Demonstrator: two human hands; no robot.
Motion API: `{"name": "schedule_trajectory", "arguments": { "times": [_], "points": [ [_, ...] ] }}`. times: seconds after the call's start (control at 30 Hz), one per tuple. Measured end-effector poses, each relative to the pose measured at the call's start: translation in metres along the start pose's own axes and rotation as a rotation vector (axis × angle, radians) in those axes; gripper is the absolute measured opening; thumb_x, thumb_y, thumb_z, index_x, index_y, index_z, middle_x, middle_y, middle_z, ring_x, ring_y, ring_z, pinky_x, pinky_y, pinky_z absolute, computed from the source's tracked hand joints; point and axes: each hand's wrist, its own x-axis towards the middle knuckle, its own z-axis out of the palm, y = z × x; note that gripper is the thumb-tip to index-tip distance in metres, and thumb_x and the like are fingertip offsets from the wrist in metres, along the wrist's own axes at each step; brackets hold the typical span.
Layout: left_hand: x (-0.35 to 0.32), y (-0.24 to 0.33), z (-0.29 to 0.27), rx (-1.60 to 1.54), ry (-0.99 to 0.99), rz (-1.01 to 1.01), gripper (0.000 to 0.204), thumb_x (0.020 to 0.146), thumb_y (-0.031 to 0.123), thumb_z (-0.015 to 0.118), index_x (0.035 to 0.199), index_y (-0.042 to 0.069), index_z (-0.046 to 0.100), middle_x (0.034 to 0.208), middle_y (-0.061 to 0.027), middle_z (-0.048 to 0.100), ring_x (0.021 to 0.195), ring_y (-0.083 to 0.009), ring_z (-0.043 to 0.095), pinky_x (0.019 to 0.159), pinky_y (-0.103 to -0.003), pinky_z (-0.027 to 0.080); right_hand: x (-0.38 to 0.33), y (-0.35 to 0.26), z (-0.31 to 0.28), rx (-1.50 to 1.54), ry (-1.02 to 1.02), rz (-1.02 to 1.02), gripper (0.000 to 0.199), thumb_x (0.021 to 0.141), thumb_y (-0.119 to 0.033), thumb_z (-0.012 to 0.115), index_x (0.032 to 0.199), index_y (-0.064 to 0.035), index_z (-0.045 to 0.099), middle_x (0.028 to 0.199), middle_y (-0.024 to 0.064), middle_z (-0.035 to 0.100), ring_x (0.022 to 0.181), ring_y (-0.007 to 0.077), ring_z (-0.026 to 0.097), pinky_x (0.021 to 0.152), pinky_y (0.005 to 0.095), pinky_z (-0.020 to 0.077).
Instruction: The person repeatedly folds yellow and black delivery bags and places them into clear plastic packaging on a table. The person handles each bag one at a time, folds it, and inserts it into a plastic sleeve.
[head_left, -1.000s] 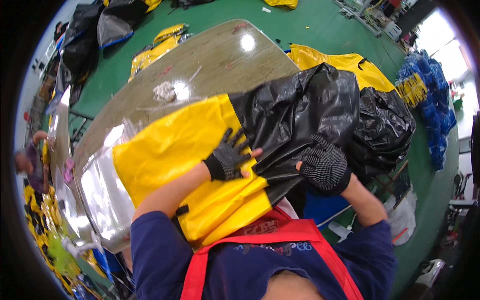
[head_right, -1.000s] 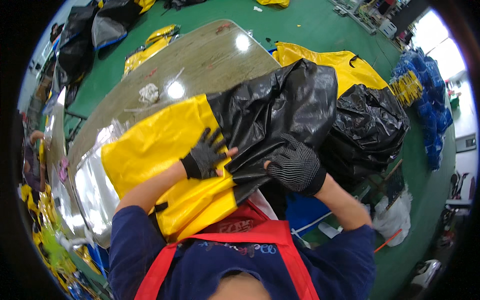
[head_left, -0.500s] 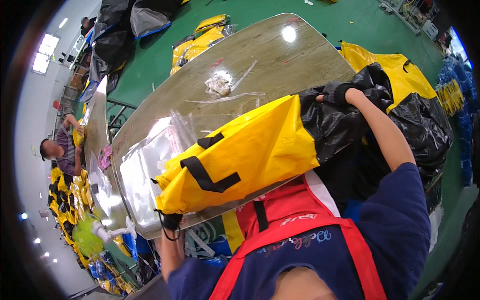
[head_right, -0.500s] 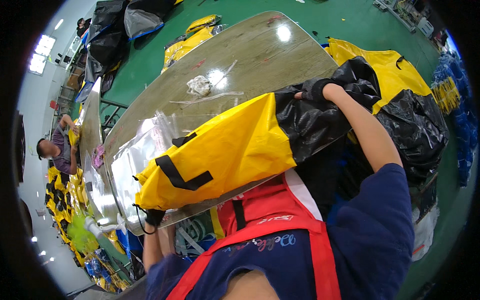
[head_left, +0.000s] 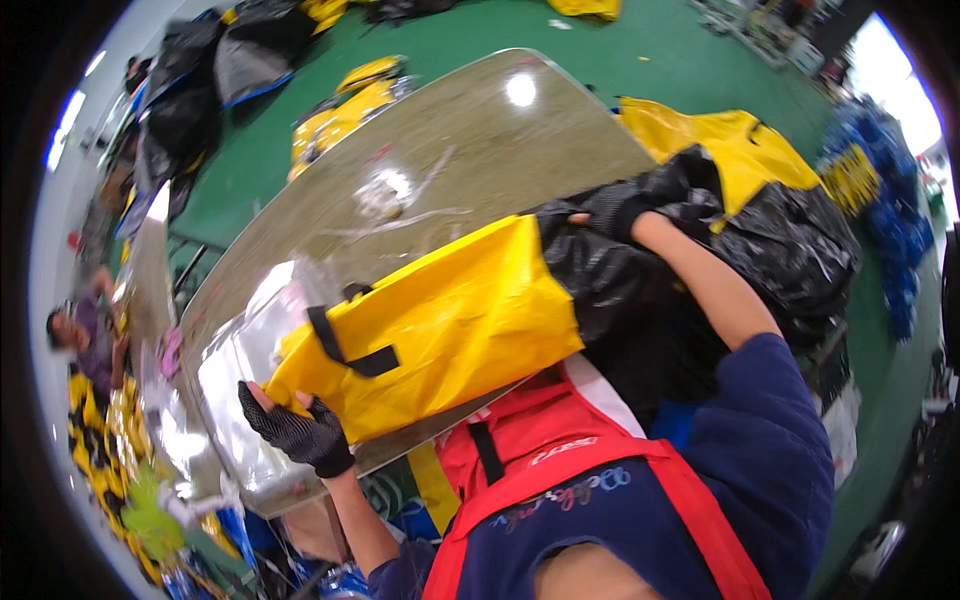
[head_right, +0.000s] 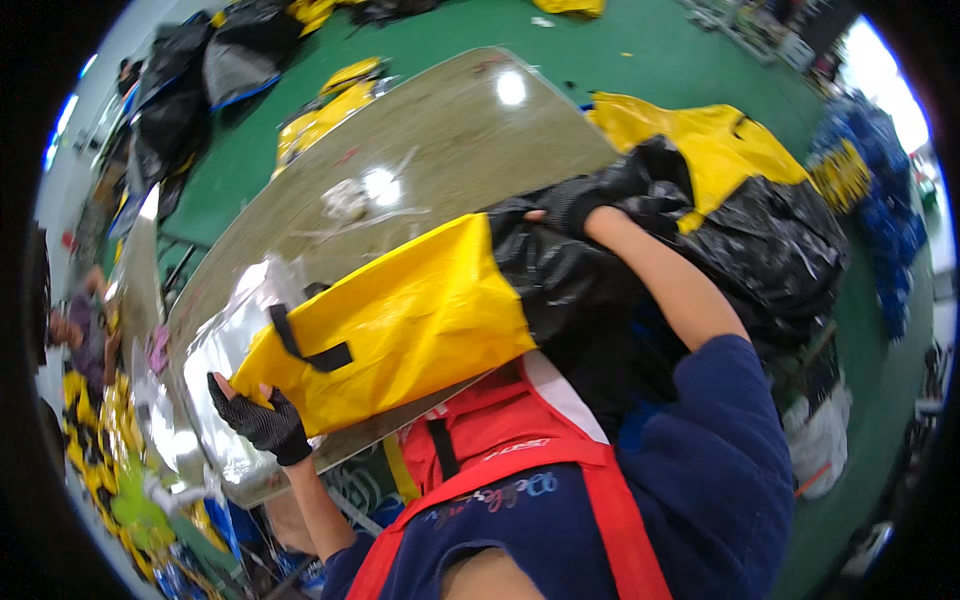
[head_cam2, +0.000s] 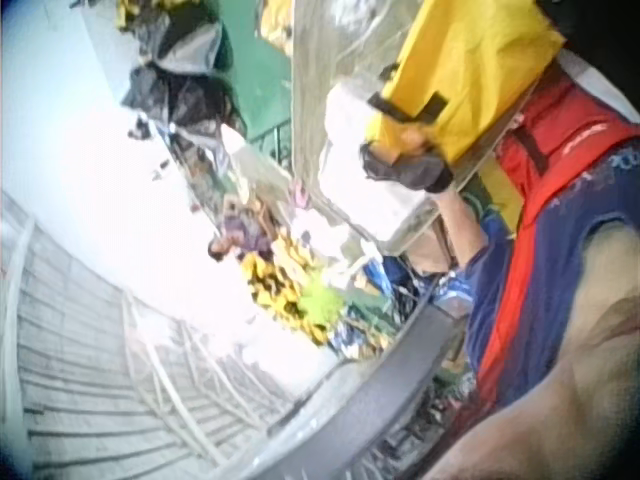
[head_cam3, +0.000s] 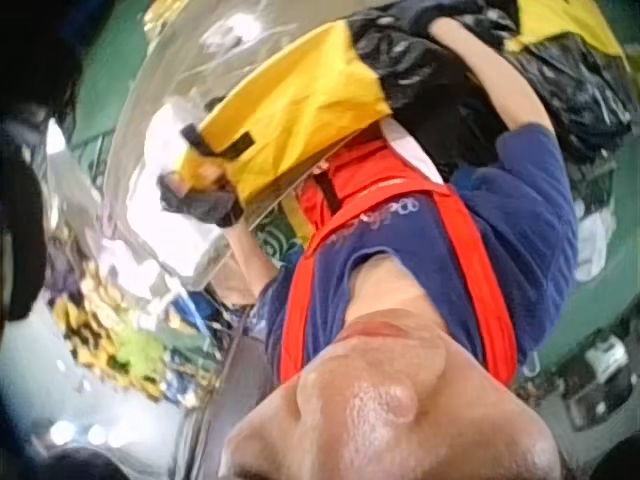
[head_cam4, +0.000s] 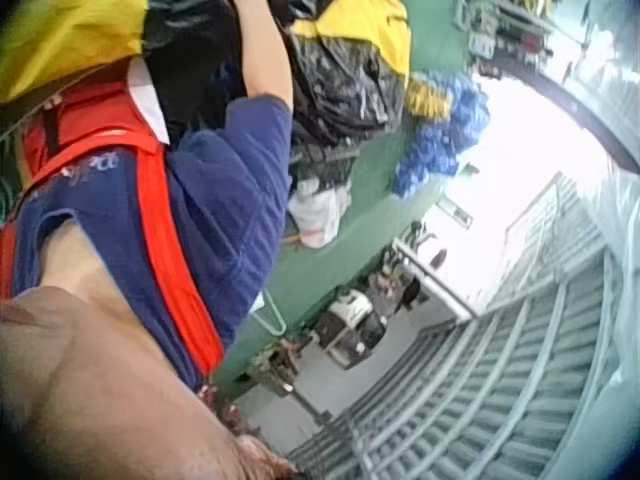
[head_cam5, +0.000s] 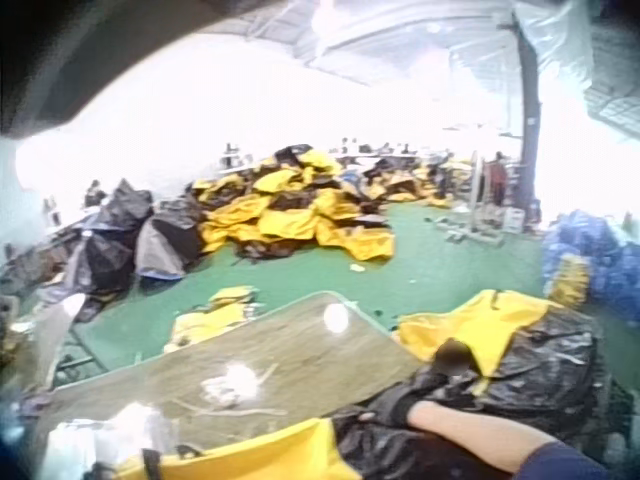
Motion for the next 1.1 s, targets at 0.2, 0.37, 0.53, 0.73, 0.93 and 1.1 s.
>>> {"name": "schedule_trajectory", "arguments": {
  "times": [0.2, 0.37, 0.53, 0.73, 0.93, 1.1],
  "points": [
    [0.000, 0.027, 0.095, 0.100, -0.770, 0.384, 0.068, 0.082, 0.043, 0.058, 0.139, 0.010, 0.040, 0.149, -0.0165, 0.031, 0.135, -0.0434, 0.026, 0.111, -0.056, 0.013, -0.057, -0.022, -0.060, -0.525, 0.242, -0.121, 0.063, 0.080, -0.065, 0.049, 0.106, -0.0108, 0.069, 0.102, 0.0158, 0.067, 0.102, 0.0340, 0.061, 0.098, 0.0499, 0.0382],
    [0.001, 0.037, 0.103, 0.024, -0.789, 0.403, 0.071, 0.077, 0.036, 0.064, 0.140, 0.011, 0.040, 0.149, -0.0224, 0.028, 0.136, -0.0429, 0.025, 0.112, -0.054, 0.012, -0.107, 0.083, -0.038, -0.171, 0.302, 0.085, 0.053, 0.077, -0.062, 0.057, 0.102, -0.0176, 0.071, 0.107, 0.0132, 0.065, 0.106, 0.0354, 0.056, 0.095, 0.0486, 0.0377],
    [0.018, 0.050, 0.100, 0.303, -0.884, 0.418, 0.067, 0.082, 0.040, 0.058, 0.138, 0.007, 0.042, 0.147, -0.0224, 0.030, 0.134, -0.0451, 0.026, 0.111, -0.054, 0.015, -0.079, 0.109, 0.026, -0.324, 0.404, 0.167, 0.060, 0.080, -0.069, 0.047, 0.100, -0.0173, 0.071, 0.103, 0.0189, 0.066, 0.110, 0.0431, 0.053, 0.099, 0.0604, 0.0293],
    [0.047, 0.305, 0.119, -0.557, -0.684, 0.649, 0.067, 0.086, 0.054, 0.052, 0.137, 0.011, 0.045, 0.135, -0.0247, 0.044, 0.128, -0.0413, 0.037, 0.110, -0.053, 0.020, -0.080, 0.096, 0.004, -0.264, 0.224, 0.191, 0.066, 0.080, -0.071, 0.045, 0.098, -0.0126, 0.070, 0.096, 0.0166, 0.069, 0.097, 0.0359, 0.062, 0.098, 0.0578, 0.0323],
    [-0.007, 0.305, 0.199, -0.373, -0.725, 0.537, 0.069, 0.083, 0.055, 0.054, 0.140, 0.018, 0.041, 0.143, -0.0271, 0.032, 0.135, -0.0441, 0.025, 0.109, -0.061, 0.006, -0.129, 0.119, 0.076, 1.305, 1.378, 0.365, 0.037, 0.080, -0.020, 0.073, 0.107, 0.0017, 0.058, 0.099, 0.0152, 0.062, 0.101, 0.0266, 0.058, 0.089, 0.0393, 0.0465],
    [-0.003, 0.306, 0.199, -0.341, -0.776, 0.526, 0.072, 0.081, 0.056, 0.055, 0.141, 0.019, 0.040, 0.143, -0.0260, 0.032, 0.136, -0.0439, 0.023, 0.109, -0.061, 0.006, -0.134, 0.050, 0.093, 2.356, 0.997, 0.434, 0.033, 0.082, -0.008, 0.068, 0.112, 0.0017, 0.058, 0.104, 0.0129, 0.063, 0.091, 0.0237, 0.062, 0.079, 0.0355, 0.0529]
  ]
}}
